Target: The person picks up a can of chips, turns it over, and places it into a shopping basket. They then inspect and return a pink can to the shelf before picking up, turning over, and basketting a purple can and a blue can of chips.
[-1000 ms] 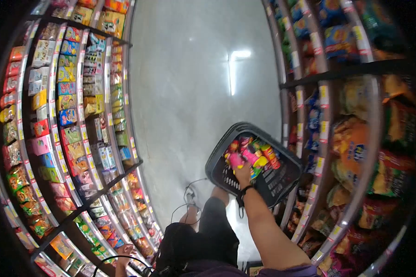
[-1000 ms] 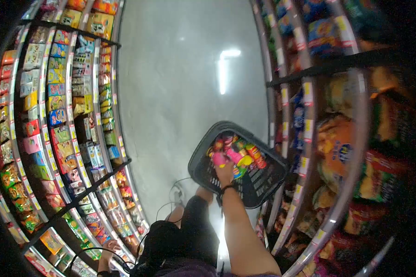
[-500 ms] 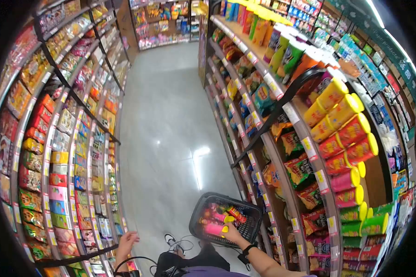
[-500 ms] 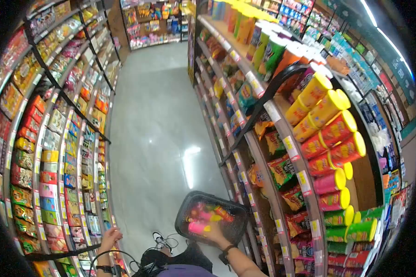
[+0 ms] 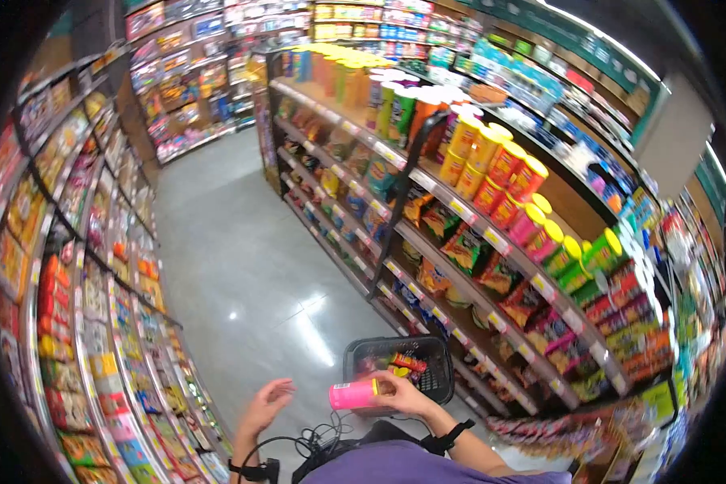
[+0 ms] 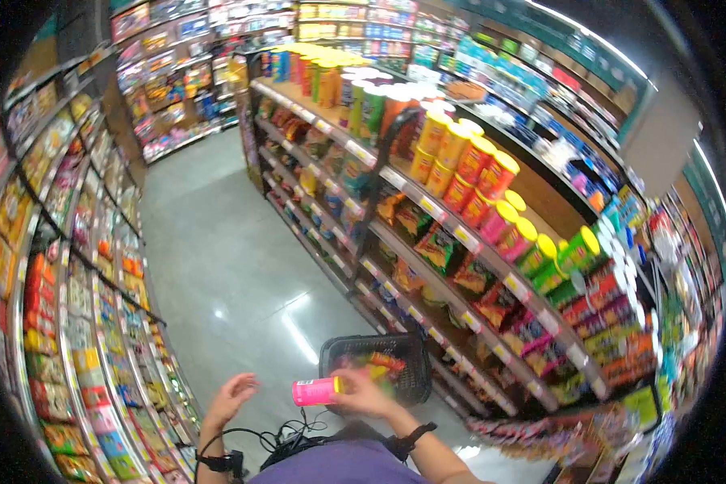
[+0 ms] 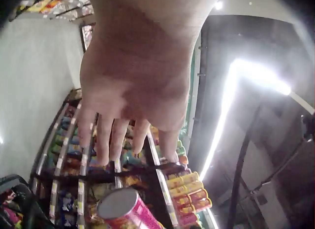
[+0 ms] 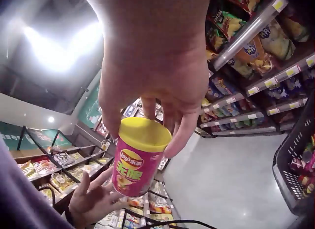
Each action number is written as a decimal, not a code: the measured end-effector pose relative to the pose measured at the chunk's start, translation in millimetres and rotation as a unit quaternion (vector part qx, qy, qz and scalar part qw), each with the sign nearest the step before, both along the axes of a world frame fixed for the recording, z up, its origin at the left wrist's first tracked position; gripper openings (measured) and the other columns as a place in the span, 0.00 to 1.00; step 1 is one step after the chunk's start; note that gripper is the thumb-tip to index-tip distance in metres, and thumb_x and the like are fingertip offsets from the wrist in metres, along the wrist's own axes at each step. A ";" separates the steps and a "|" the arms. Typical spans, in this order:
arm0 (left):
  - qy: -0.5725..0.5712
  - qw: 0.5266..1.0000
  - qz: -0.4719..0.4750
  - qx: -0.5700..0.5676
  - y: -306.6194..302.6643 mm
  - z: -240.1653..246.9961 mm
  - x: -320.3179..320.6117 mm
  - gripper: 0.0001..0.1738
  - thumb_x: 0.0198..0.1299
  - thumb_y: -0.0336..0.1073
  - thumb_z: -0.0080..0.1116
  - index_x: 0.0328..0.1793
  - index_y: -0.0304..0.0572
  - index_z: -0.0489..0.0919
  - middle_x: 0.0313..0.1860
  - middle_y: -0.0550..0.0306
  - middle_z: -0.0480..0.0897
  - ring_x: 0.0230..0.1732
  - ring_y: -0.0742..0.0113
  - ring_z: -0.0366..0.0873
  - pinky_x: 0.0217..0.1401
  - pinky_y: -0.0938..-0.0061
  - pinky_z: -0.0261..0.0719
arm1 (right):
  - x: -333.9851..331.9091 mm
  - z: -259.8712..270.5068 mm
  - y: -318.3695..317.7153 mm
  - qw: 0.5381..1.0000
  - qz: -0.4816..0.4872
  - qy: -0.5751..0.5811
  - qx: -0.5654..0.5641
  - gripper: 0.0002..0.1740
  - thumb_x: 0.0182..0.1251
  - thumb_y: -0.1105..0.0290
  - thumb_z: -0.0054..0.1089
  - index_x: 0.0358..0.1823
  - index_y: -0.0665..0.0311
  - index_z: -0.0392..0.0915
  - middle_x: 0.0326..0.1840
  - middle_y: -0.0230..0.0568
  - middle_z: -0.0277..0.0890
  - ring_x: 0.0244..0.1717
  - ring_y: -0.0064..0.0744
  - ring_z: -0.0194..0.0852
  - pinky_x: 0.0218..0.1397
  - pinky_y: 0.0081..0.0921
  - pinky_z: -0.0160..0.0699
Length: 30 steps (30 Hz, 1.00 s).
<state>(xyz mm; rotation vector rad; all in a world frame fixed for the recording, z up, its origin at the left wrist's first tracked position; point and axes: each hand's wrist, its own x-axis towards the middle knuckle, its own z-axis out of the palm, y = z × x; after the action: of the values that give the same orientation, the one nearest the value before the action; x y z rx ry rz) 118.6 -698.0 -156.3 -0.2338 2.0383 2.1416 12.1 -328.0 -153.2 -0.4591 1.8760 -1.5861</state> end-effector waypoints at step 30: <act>-0.003 0.985 -0.169 -0.041 52.2 51.3 -5.9 0.34 0.70 0.39 0.71 0.79 0.38 0.72 0.64 0.47 0.85 0.64 0.61 0.83 0.72 0.65 0.78 | 66.3 45.7 -14.5 0.984 -0.086 -0.068 -0.140 0.41 0.67 0.76 0.76 0.80 0.67 0.65 0.72 0.41 0.77 0.69 0.32 0.78 0.70 0.32 0.81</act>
<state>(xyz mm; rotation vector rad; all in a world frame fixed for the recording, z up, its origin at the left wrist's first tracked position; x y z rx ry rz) 112.6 -645.9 -105.0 0.0908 1.9969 1.8521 78.4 -342.5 -107.6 -0.3043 1.6341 -1.9589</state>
